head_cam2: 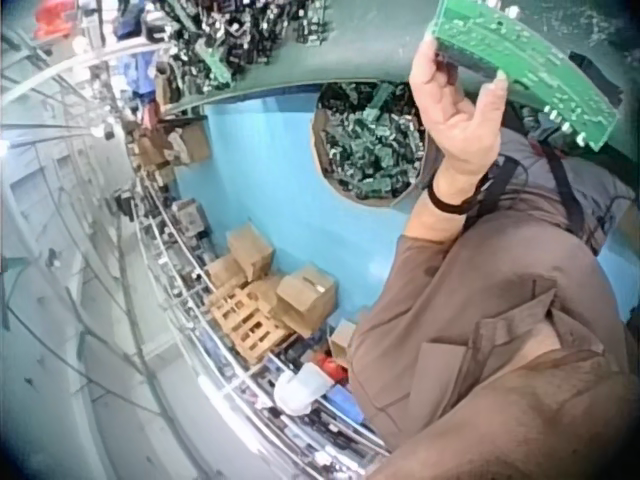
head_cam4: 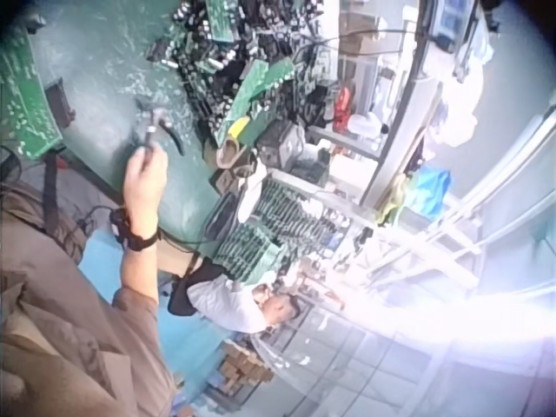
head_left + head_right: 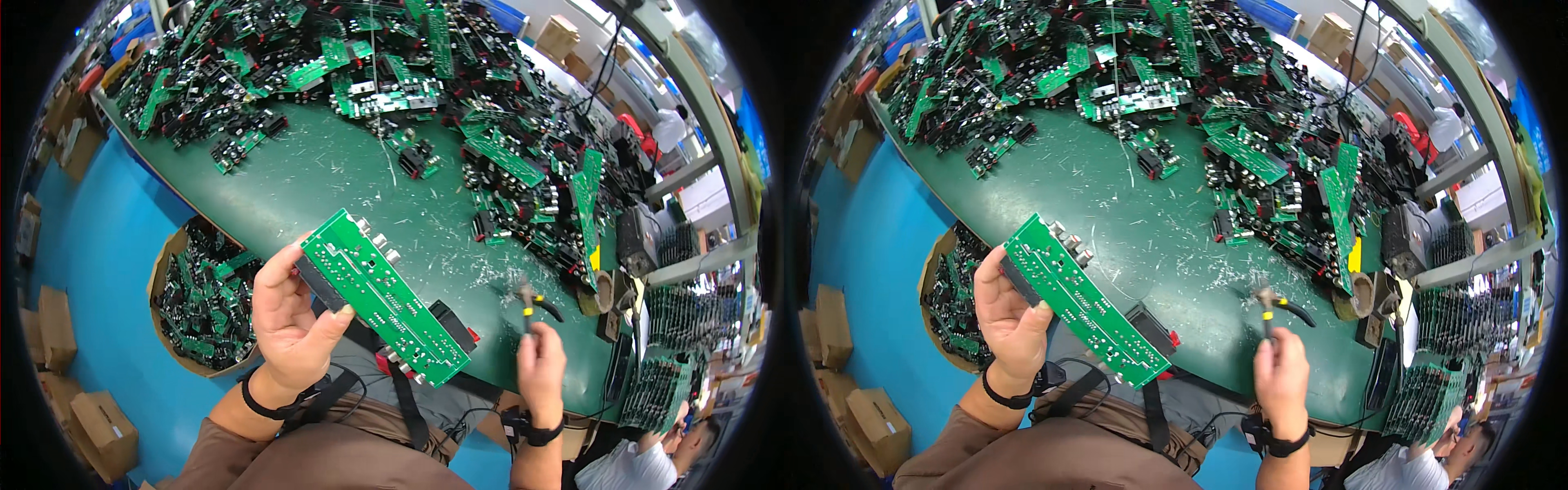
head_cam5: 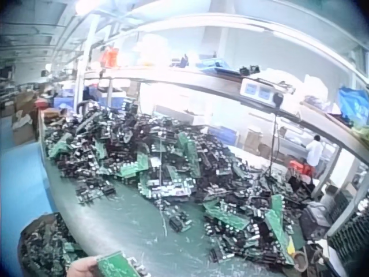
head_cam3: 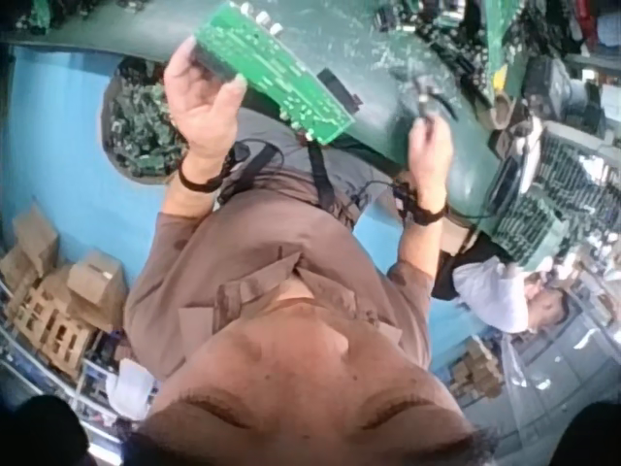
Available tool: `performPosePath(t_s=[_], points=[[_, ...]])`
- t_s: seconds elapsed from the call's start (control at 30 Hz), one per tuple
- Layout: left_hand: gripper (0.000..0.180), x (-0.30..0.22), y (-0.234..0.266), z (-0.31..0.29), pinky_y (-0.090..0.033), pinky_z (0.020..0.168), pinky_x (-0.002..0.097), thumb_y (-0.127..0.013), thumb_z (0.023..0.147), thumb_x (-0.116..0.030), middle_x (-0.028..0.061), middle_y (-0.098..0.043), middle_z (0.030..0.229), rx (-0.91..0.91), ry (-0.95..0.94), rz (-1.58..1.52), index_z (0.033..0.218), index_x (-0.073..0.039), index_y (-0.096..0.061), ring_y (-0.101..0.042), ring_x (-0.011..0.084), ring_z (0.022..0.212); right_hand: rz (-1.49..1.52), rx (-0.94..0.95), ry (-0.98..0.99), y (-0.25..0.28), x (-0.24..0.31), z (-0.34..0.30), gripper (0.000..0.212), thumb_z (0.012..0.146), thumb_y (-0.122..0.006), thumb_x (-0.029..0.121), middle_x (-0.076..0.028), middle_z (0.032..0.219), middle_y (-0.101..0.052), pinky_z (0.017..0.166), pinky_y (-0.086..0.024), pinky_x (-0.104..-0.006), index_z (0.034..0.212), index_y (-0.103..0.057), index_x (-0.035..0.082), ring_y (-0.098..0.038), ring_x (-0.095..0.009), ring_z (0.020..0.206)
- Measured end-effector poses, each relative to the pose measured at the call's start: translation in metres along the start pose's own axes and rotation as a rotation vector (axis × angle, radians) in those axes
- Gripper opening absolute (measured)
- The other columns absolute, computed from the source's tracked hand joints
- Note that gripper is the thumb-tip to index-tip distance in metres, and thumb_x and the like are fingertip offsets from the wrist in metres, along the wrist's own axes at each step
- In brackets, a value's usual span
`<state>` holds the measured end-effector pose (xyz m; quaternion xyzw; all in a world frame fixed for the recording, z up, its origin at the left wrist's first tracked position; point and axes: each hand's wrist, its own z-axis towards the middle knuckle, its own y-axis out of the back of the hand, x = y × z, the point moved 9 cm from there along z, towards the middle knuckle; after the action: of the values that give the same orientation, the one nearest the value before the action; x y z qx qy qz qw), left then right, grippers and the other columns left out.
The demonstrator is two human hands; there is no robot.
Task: Soldering and trimming components on printed circuit boards at an assembly line.
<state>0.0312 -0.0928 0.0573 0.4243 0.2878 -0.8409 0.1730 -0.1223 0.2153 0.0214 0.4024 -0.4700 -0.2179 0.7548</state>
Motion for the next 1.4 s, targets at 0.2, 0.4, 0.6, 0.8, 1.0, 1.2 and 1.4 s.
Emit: performPosePath(t_s=[0.2, 0.4, 0.6, 0.8, 1.0, 1.2, 1.4], points=[[0.066, 0.004, 0.007, -0.001, -0.037, 0.1, 0.0377, -0.068, 0.074, 0.003, 0.0204, -0.039, 0.133, -0.002, 0.044, -0.007, 0.129, 0.002, -0.032, -0.043, 0.0261, 0.12, 0.889, -0.29, -0.242, 0.052, -0.039, -0.004, 0.011, 0.094, -0.048, 0.012, 0.006, 0.062, -0.036, 0.041, -0.021, -0.0182, 0.101, -0.05, 0.004, -0.029, -0.002, 0.047], [0.065, 0.005, -0.001, 0.0, -0.036, 0.1, 0.0382, -0.069, 0.074, 0.001, 0.0213, -0.04, 0.132, 0.035, 0.027, -0.006, 0.129, 0.002, -0.033, -0.044, 0.0272, 0.12, 0.722, -0.21, -0.174, 0.043, -0.046, -0.016, 0.013, 0.087, -0.055, 0.012, -0.002, 0.081, -0.053, 0.065, -0.041, -0.0239, 0.094, -0.052, 0.002, -0.05, -0.01, 0.072], [0.064, -0.001, -0.007, 0.001, -0.037, 0.1, 0.039, -0.068, 0.075, -0.001, 0.0221, -0.04, 0.131, 0.067, -0.027, -0.004, 0.129, 0.002, -0.033, -0.045, 0.0281, 0.119, 0.965, -0.125, -0.142, 0.016, -0.021, 0.002, 0.037, 0.083, -0.052, 0.012, -0.016, 0.136, -0.038, 0.107, -0.021, -0.0461, 0.118, -0.047, 0.0, -0.033, -0.03, 0.129], [0.064, -0.002, -0.009, -0.001, -0.039, 0.098, 0.0389, -0.067, 0.075, 0.0, 0.0225, -0.04, 0.131, 0.078, -0.026, -0.002, 0.129, 0.003, -0.033, -0.046, 0.0282, 0.118, 1.021, -0.005, -0.096, -0.001, -0.022, 0.007, 0.039, 0.078, -0.05, 0.008, -0.021, 0.138, -0.034, 0.109, -0.018, -0.0455, 0.116, -0.042, 0.003, -0.029, -0.034, 0.132], [0.064, -0.001, -0.009, -0.003, -0.04, 0.098, 0.0382, -0.067, 0.075, 0.001, 0.0227, -0.039, 0.131, 0.083, -0.022, -0.007, 0.128, 0.003, -0.033, -0.046, 0.0276, 0.118, 1.063, -0.053, -0.176, -0.008, -0.014, 0.015, 0.064, 0.077, -0.052, 0.01, -0.021, 0.14, -0.032, 0.109, -0.019, -0.0425, 0.135, -0.028, 0.001, -0.03, -0.034, 0.131], [0.064, 0.003, -0.008, -0.005, -0.039, 0.098, 0.0373, -0.068, 0.074, 0.001, 0.0217, -0.039, 0.132, 0.078, 0.041, -0.004, 0.129, 0.002, -0.034, -0.046, 0.0268, 0.118, 0.904, 0.019, -0.108, -0.009, -0.013, 0.008, 0.061, 0.078, -0.053, 0.008, -0.017, 0.122, -0.044, 0.102, -0.031, -0.0379, 0.134, -0.029, 0.001, -0.044, -0.026, 0.116], [0.065, 0.008, -0.025, -0.005, -0.039, 0.099, 0.0382, -0.068, 0.074, 0.002, 0.0225, -0.04, 0.132, 0.134, -0.001, -0.038, 0.129, 0.001, -0.033, -0.045, 0.0271, 0.119, 1.346, 0.143, -0.096, -0.014, 0.06, -0.012, 0.044, 0.074, -0.063, 0.006, -0.015, 0.106, -0.05, 0.084, -0.045, -0.035, 0.113, -0.042, 0.002, -0.056, -0.022, 0.092]])
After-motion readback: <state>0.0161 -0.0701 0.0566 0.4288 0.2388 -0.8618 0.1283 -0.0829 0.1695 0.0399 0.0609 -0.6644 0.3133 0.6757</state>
